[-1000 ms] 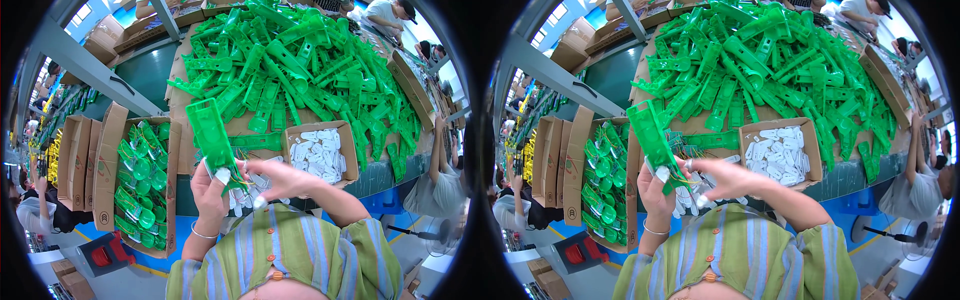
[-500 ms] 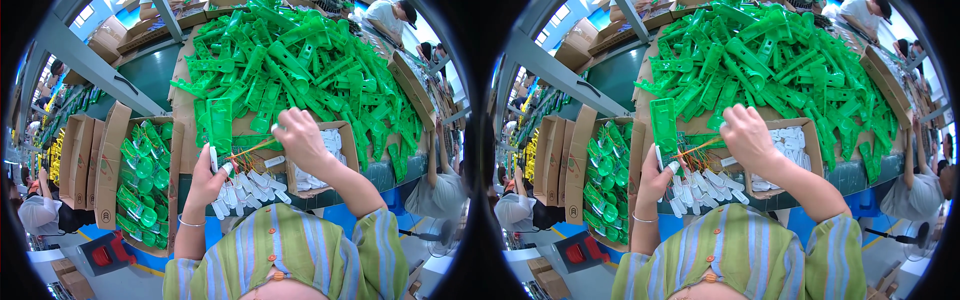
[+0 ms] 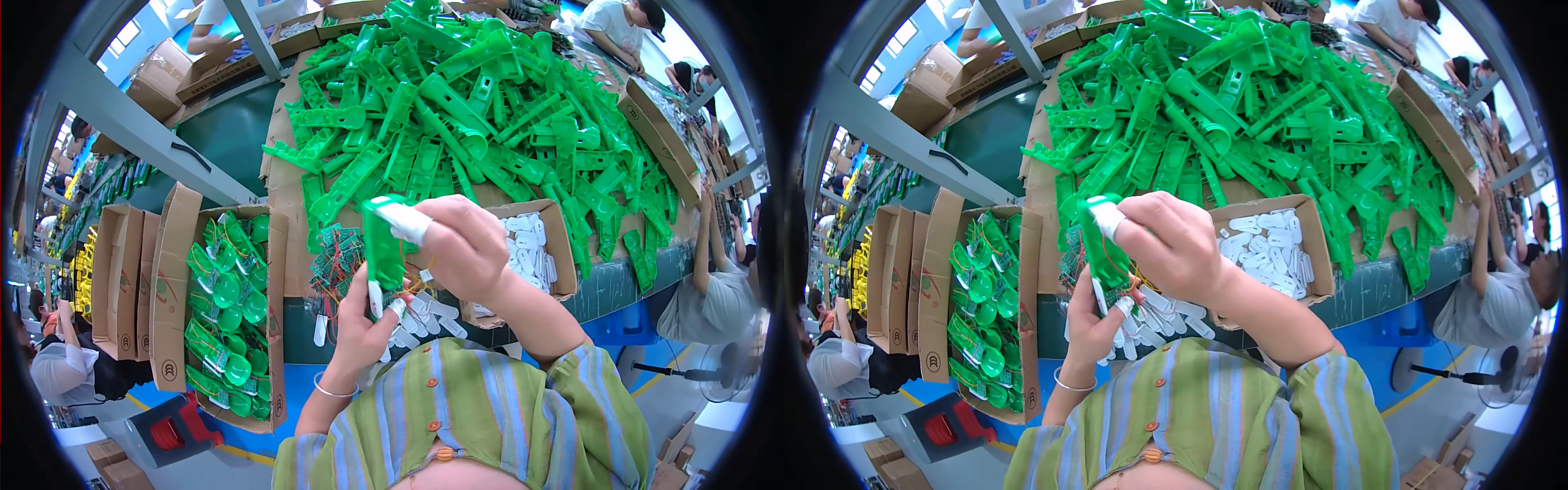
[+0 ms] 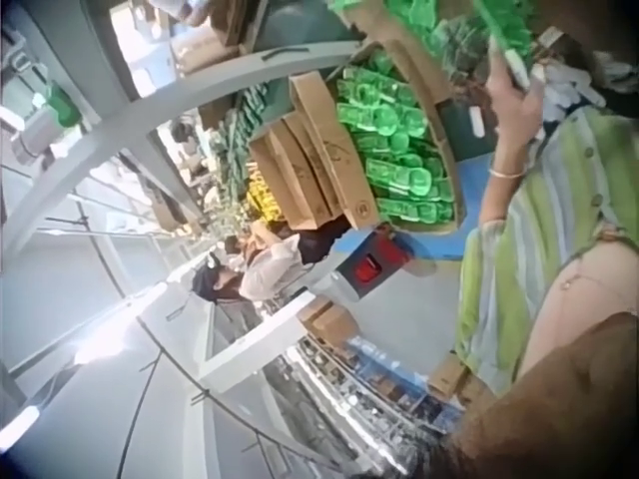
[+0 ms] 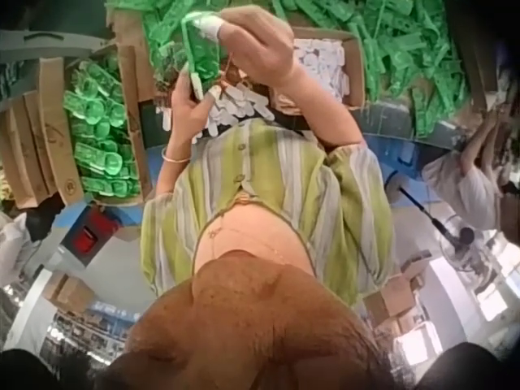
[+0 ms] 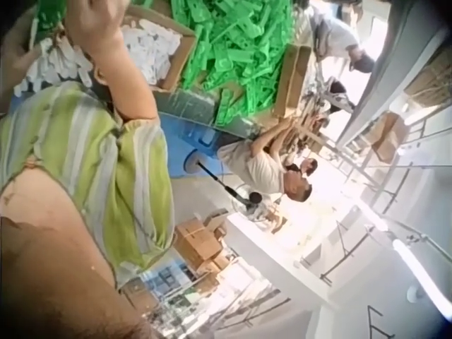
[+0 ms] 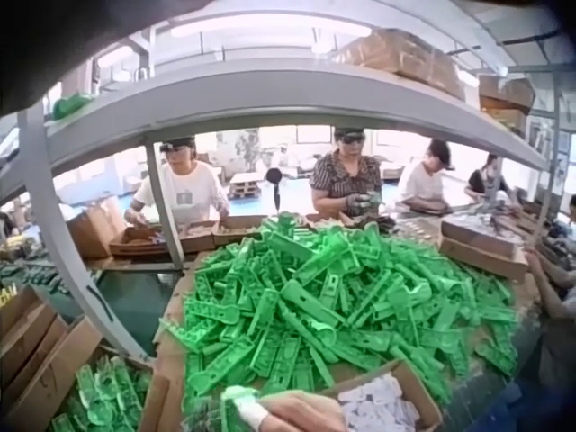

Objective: Assembling electronic components by inserting circuit boards and wires into green plastic housings.

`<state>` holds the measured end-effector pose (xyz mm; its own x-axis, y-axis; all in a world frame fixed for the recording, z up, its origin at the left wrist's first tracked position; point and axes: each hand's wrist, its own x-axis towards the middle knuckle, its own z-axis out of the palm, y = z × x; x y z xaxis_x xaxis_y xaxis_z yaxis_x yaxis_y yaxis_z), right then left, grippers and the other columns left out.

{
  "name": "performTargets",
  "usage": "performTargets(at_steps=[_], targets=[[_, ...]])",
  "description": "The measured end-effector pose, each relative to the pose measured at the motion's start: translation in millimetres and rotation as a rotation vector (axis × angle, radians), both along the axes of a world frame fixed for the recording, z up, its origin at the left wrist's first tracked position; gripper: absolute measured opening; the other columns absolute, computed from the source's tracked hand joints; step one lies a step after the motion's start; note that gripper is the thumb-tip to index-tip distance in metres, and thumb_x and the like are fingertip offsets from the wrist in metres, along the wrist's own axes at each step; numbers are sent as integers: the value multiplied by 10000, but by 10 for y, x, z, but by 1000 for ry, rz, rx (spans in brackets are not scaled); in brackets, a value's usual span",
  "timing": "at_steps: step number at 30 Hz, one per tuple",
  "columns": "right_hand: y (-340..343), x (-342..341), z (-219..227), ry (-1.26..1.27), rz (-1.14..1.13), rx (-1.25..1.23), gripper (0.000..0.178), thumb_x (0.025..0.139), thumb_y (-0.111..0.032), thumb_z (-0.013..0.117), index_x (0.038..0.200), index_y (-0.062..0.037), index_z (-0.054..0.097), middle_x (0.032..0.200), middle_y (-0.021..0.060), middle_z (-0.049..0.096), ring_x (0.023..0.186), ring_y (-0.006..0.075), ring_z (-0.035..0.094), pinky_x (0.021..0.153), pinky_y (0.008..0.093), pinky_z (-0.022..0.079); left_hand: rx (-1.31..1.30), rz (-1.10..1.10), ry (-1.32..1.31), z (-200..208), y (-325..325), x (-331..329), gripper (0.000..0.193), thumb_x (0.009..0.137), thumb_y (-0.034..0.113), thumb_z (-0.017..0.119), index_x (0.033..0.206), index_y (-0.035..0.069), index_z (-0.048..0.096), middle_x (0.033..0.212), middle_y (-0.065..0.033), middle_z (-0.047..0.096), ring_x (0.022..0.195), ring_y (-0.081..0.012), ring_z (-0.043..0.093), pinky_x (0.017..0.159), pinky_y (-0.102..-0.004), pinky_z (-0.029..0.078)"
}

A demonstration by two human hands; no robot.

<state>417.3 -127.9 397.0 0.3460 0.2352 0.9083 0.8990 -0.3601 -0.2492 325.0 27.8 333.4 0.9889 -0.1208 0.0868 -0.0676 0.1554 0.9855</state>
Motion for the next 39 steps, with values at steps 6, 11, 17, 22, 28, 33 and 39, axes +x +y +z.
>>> performTargets(at_steps=[6,11,17,22,28,33,39], targets=[[-70,-3,-149,171,-83,-406,426,656,14,623,1080,8,583,1219,184,497,1046,311,528,799,381,493,-128,13,211,28,31,13,610,761,-97,492,1338,-17,313,998,-116,582,849,-187,616,754,-312,516],[-200,178,-372,517,79,-209,367,655,37,655,1012,9,573,1007,167,603,887,289,600,745,351,490,-430,-147,317,137,-27,-89,620,750,-85,535,1329,-17,327,1015,-108,565,859,-211,617,760,-336,526],[-201,42,-333,1084,508,105,395,752,54,611,1132,-5,524,913,50,643,865,136,618,746,269,491,-331,-193,234,187,99,-145,647,718,-67,576,1319,-53,335,1001,-121,582,849,-205,620,752,-343,530],[-166,29,-473,1288,896,423,414,800,10,643,1178,-7,476,1007,61,612,911,110,589,824,272,486,-430,-121,293,84,110,-131,530,695,2,626,1191,-33,445,940,-150,586,761,-217,619,669,-341,537],[-109,484,-316,946,541,-2,398,738,-25,697,1092,15,519,1067,124,594,975,219,593,846,326,475,-219,39,161,149,298,-83,562,702,-36,589,1238,-15,422,951,-111,575,760,-198,607,690,-330,517],[-343,1443,-463,357,-702,-656,443,706,-139,698,1108,-39,539,947,162,626,863,310,613,741,397,503,506,895,-201,79,920,195,596,731,0,600,1289,-1,391,1123,-154,514,1001,-267,548,867,-371,449],[-531,1620,-248,627,-414,-399,376,697,-160,699,1018,-5,578,793,116,654,733,246,641,664,363,514,1718,1148,152,-70,1496,134,580,713,176,634,1263,119,461,1117,-104,458,1013,-325,465,792,-498,395]])
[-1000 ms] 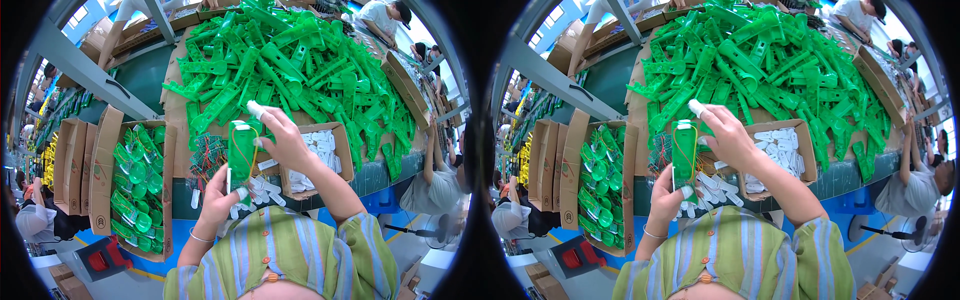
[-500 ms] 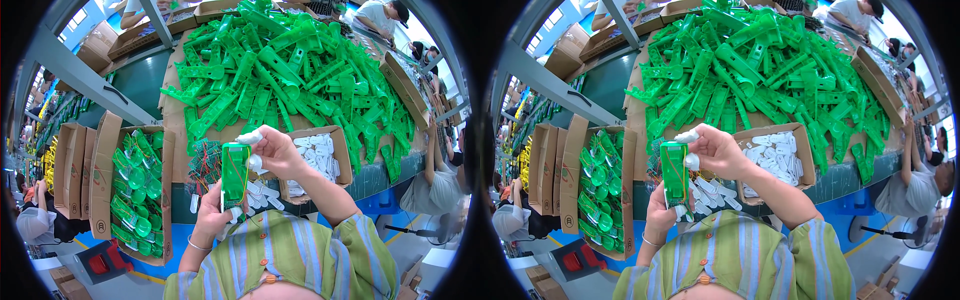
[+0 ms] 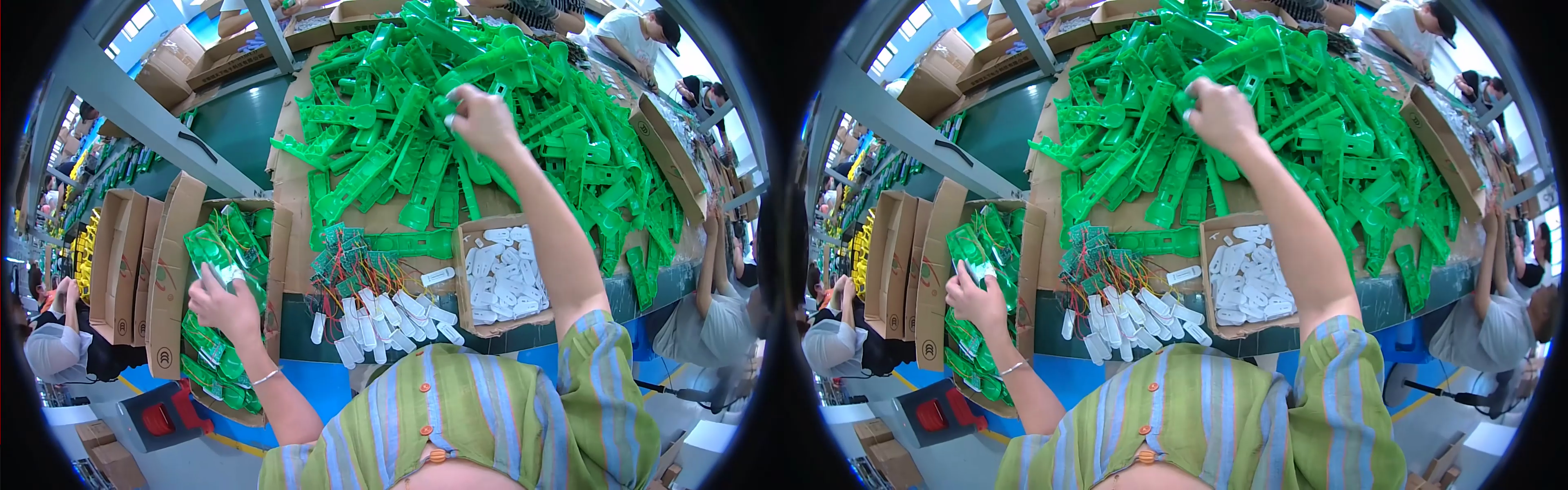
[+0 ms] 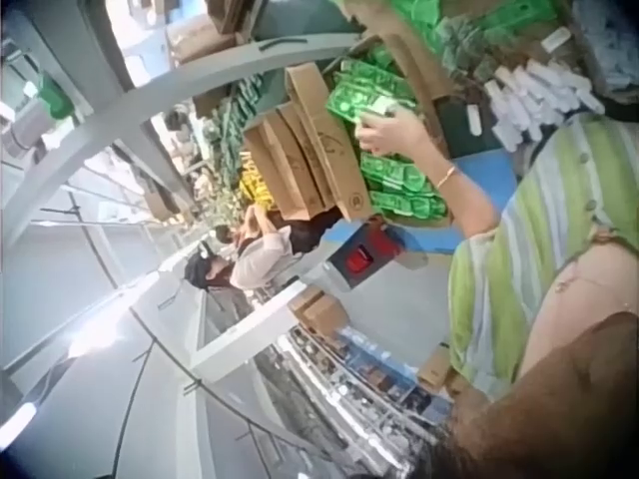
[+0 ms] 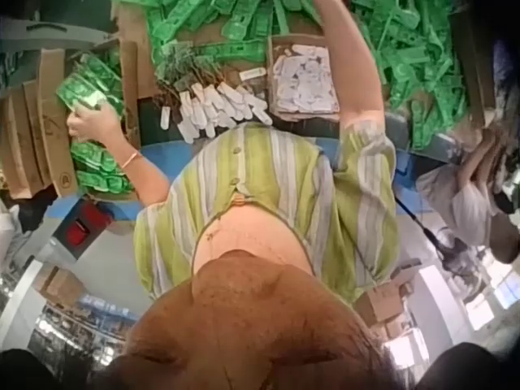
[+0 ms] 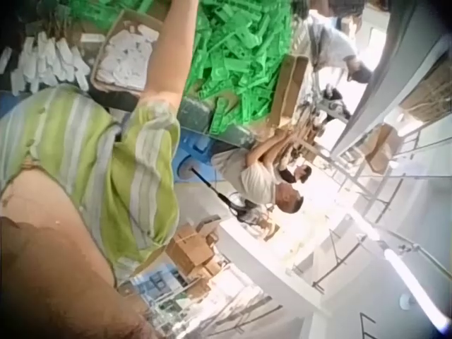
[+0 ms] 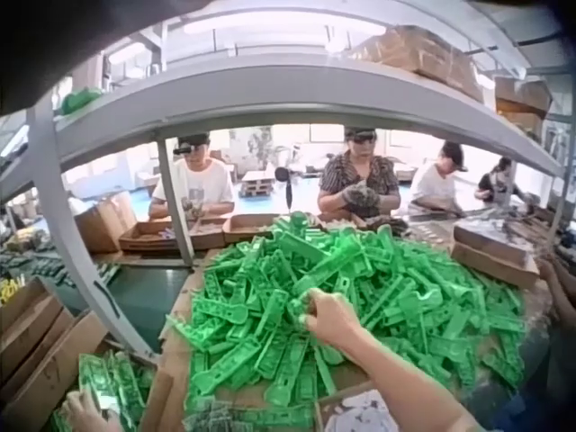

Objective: Assembling electronic components by inserting circuit boards and wires into green plastic housings.

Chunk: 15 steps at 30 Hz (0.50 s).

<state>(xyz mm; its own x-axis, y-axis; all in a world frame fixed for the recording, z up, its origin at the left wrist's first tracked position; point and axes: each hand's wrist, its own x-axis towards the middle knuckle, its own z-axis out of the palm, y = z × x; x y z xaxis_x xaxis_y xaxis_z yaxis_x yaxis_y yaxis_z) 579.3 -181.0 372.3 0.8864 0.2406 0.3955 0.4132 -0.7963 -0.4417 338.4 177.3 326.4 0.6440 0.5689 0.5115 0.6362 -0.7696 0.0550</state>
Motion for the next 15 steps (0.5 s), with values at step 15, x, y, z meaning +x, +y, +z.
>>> performTargets(at_steps=[15], targets=[[-407,-411,316,586,400,1100,165,806,-98,632,949,-40,573,880,11,600,797,105,588,699,244,504,-676,-961,-303,564,-1295,227,498,795,193,623,1227,-5,474,1192,-143,511,1078,-254,515,931,-378,401]])
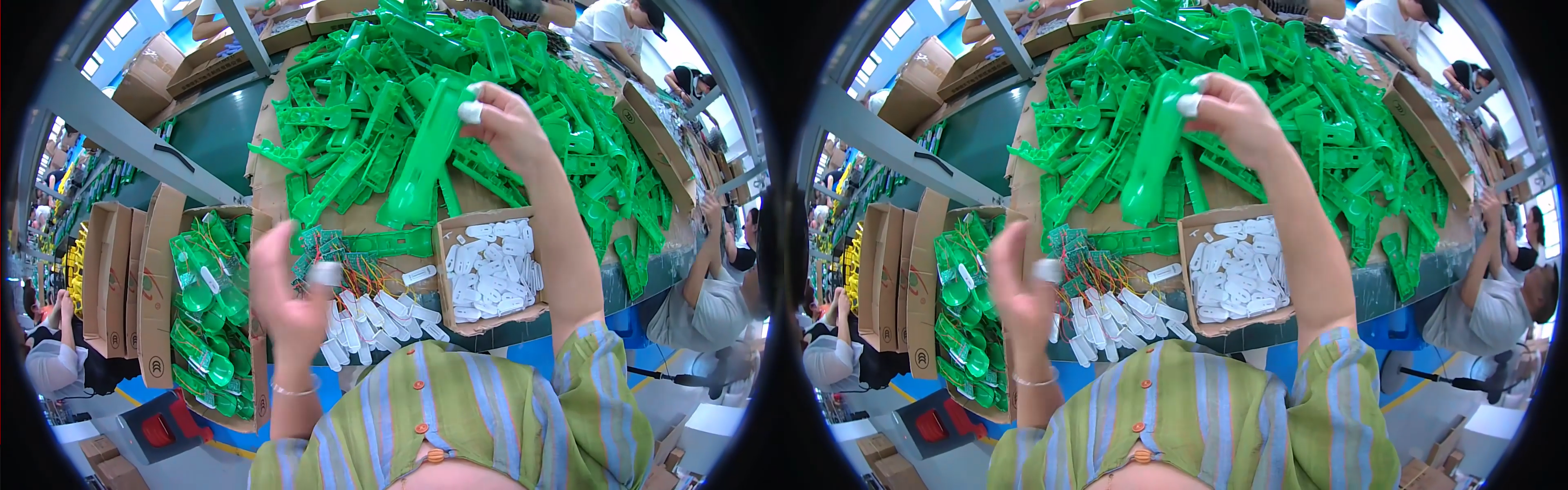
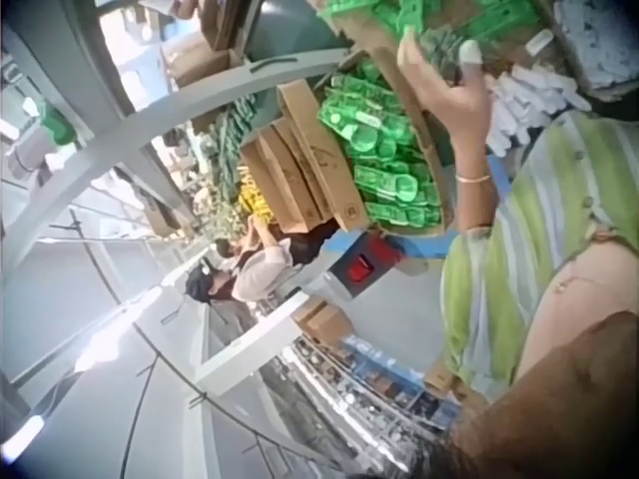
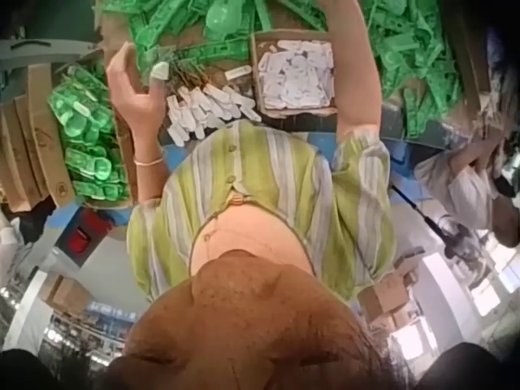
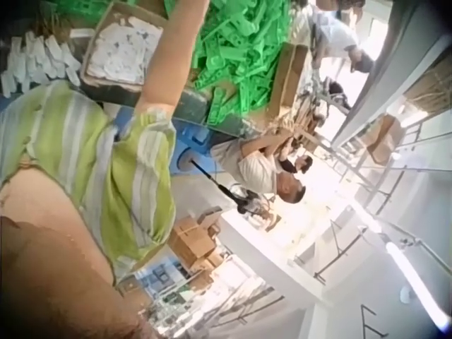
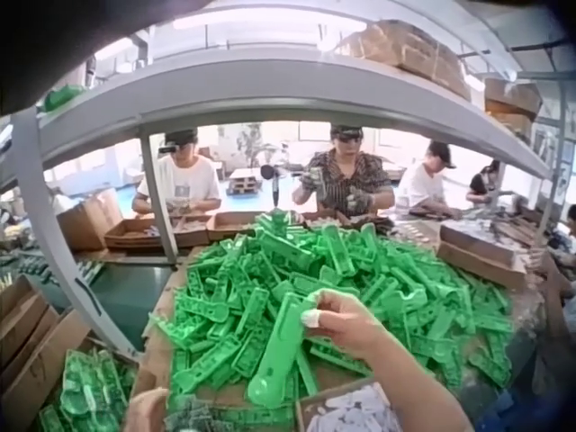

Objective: Assembling electronic components by inserting circuit boards and wires into green plastic housings.

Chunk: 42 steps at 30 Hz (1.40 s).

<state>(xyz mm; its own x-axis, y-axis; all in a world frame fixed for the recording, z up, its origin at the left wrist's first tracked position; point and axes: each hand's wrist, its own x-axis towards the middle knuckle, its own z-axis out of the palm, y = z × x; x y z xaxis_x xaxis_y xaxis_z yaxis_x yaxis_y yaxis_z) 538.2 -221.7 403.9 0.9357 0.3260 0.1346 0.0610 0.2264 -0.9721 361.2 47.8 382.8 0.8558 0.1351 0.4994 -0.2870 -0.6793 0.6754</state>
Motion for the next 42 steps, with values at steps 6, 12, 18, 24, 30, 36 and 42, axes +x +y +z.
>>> performTargets(at_steps=[6,12,18,24,30,36,42], targets=[[319,-760,-175,40,73,2,172,824,-86,611,970,-20,549,882,27,591,800,108,581,673,267,511,-526,-359,535,-328,-601,136,703,670,114,723,1274,5,379,1034,-104,556,861,-184,551,757,-322,469],[-338,-1452,-843,-318,147,-1421,387,627,-45,680,994,-47,559,876,138,558,833,339,569,752,443,469,-441,-282,487,-444,-421,53,706,708,30,665,1326,2,324,1130,-65,495,980,-136,496,863,-274,417],[-289,-1575,-1191,-437,108,-1323,211,651,31,595,853,-31,592,784,126,536,746,332,567,638,406,479,-960,-498,618,-444,-319,-8,744,734,-59,488,1400,-33,156,1325,-109,365,1154,-177,423,963,-292,360],[-377,-1405,-721,-298,-82,-958,108,719,38,616,812,1,574,797,84,588,701,198,598,618,315,472,-1117,-562,626,-430,-208,-81,771,767,-28,505,1416,-49,90,1392,-127,289,1226,-188,375,1010,-289,310],[238,-1452,-556,249,182,-41,328,796,-32,654,1086,-16,504,924,53,617,840,107,612,737,255,510,-1106,-462,574,-555,-260,-160,889,759,174,718,1424,10,150,1308,-90,404,1160,-180,440,939,-294,390],[706,-1498,-553,277,252,182,394,798,8,641,1125,-22,422,907,70,599,790,119,608,682,248,509,-1095,-548,486,-537,-362,-212,888,781,177,703,1436,44,119,1271,-99,452,1120,-187,486,921,-315,419],[824,-1525,-532,338,261,153,347,795,28,634,1059,-28,417,874,73,597,774,102,597,653,231,505,-1097,-502,453,-571,-289,-330,849,825,179,647,1434,16,80,1287,-112,427,1141,-199,468,948,-326,396]])
